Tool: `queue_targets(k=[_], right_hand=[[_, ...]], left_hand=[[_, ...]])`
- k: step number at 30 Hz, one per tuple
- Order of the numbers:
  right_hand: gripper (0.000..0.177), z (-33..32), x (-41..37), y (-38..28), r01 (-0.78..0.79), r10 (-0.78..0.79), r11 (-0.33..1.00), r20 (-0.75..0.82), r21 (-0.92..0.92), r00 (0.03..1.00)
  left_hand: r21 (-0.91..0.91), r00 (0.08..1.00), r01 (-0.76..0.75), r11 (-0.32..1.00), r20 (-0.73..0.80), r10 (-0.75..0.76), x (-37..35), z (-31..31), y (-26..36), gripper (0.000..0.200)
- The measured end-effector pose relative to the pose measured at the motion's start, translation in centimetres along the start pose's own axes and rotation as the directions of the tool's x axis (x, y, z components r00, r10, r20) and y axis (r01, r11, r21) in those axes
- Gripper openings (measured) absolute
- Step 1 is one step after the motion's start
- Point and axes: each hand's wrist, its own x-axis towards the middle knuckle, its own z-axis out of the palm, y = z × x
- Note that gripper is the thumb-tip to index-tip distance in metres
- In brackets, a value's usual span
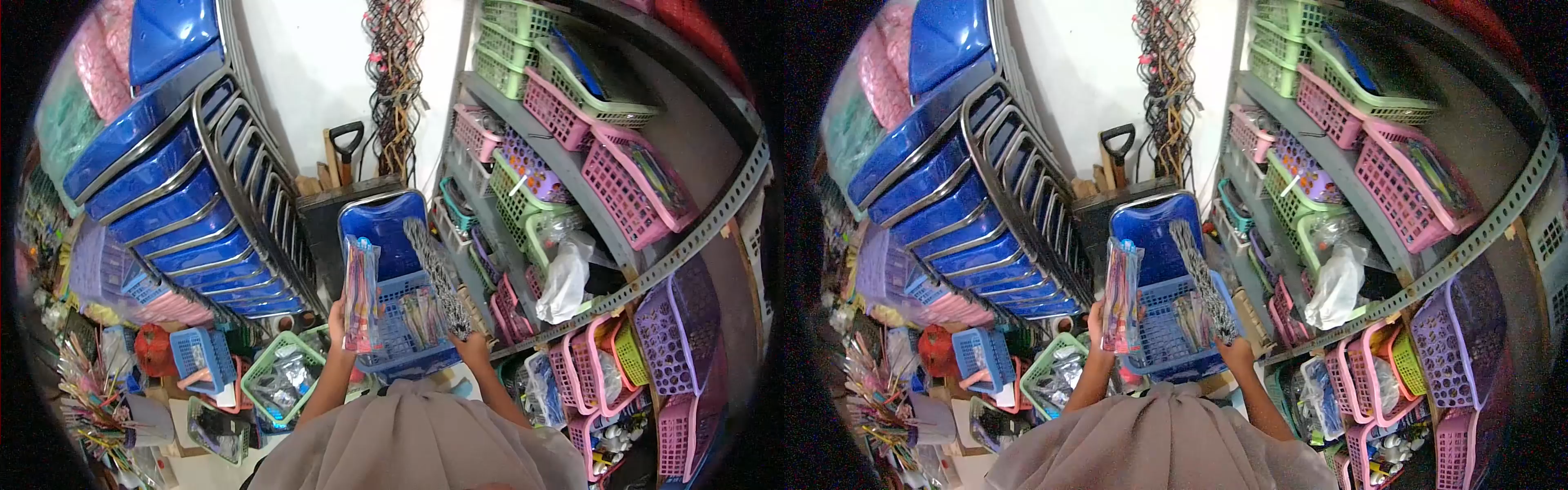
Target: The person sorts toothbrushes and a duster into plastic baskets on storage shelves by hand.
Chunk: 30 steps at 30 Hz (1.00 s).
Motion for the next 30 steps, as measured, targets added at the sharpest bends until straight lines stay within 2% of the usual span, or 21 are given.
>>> queue_targets(k=[3, 5, 6, 10, 12, 13, 15, 18, 22, 24, 25, 27, 28, 29, 30], right_hand=[[0.053, 3.1, 0.9, 2.3, 0.035, -0.03, 0.997, 0.063, -0.069, 0.998], [0.052, 4.6, 1.0, 2.7, 0.096, -0.058, 0.973, 0.177, -0.211, 0.982], [0.051, 5.3, 1.4, 2.7, 0.073, 0.019, 0.947, 0.281, -0.312, 0.96], [0.05, 8.2, 2.5, 2.4, 0.129, 0.034, 0.911, 0.383, -0.392, 0.923], [0.039, 9.6, 3.3, 1.7, 0.212, -0.049, 0.913, 0.422, -0.349, 0.905], [0.039, 10.0, 3.3, 1.5, 0.211, -0.046, 0.913, 0.425, -0.35, 0.904], [0.034, 10.8, 3.5, 1.1, 0.298, -0.205, 0.925, 0.35, -0.236, 0.914], [0.04, 11.8, 3.7, 1.2, 0.335, -0.257, 0.927, 0.368, -0.167, 0.894], [0.037, 12.5, 3.6, 2.2, 0.349, -0.251, 0.907, 0.365, -0.235, 0.897], [0.034, 12.4, 3.2, 2.0, 0.445, -0.39, 0.862, 0.244, -0.243, 0.888], [0.034, 12.2, 3.0, 1.5, 0.439, -0.386, 0.864, 0.236, -0.247, 0.892], [0.032, 11.5, 2.8, 0.1, 0.415, -0.453, 0.888, 0.221, 0.198, 0.864], [0.032, 11.0, 2.5, -1.1, 0.343, -0.427, 0.887, 0.269, 0.309, 0.863], [0.033, 10.1, 2.0, -2.6, 0.263, -0.407, 0.872, 0.315, 0.413, 0.857], [0.033, 7.8, 0.9, -4.9, 0.26, -0.396, 0.873, 0.291, 0.412, 0.871]], left_hand=[[-0.006, 0.999, -0.025, 1.0, -0.041, 0.025, -1.7, -1.3, 1.4, 0.049], [0.033, 0.999, -0.024, 0.999, -0.043, 0.025, -3.1, -1.2, 2.2, 0.05], [0.061, 0.996, -0.039, 0.997, -0.077, 0.044, -3.5, -1.6, 2.6, 0.052], [0.073, 0.994, -0.048, 0.996, -0.098, 0.056, -4.8, -2.6, 3.6, 0.053], [0.102, 0.991, -0.063, 0.993, -0.115, 0.074, -5.2, -3.0, 3.8, 0.054], [0.102, 0.99, -0.062, 0.993, -0.118, 0.074, -5.4, -3.2, 3.9, 0.054], [0.08, 0.99, -0.053, 0.995, -0.123, 0.063, -5.7, -3.5, 4.0, 0.055], [0.023, 0.993, -0.037, 0.999, -0.107, 0.04, -6.1, -4.0, 4.2, 0.051], [0.098, 0.993, -0.043, 0.994, -0.108, 0.054, -6.4, -4.2, 4.0, 0.057], [0.157, 0.99, -0.032, 0.987, -0.133, 0.053, -6.3, -4.5, 3.8, 0.058], [0.155, 0.991, -0.025, 0.988, -0.126, 0.045, -6.2, -4.5, 3.6, 0.058], [0.215, 0.997, -0.001, 0.977, -0.073, 0.017, -5.7, -4.4, 3.0, 0.059], [0.214, 0.998, 0.013, 0.977, -0.058, 0.0, -5.4, -4.7, 2.5, 0.059], [0.179, 0.992, 0.062, 0.982, -0.118, -0.042, -5.1, -5.6, 1.9, 0.057], [0.144, 0.98, 0.114, 0.983, -0.176, -0.088, -4.6, -6.3, 1.3, 0.054]])
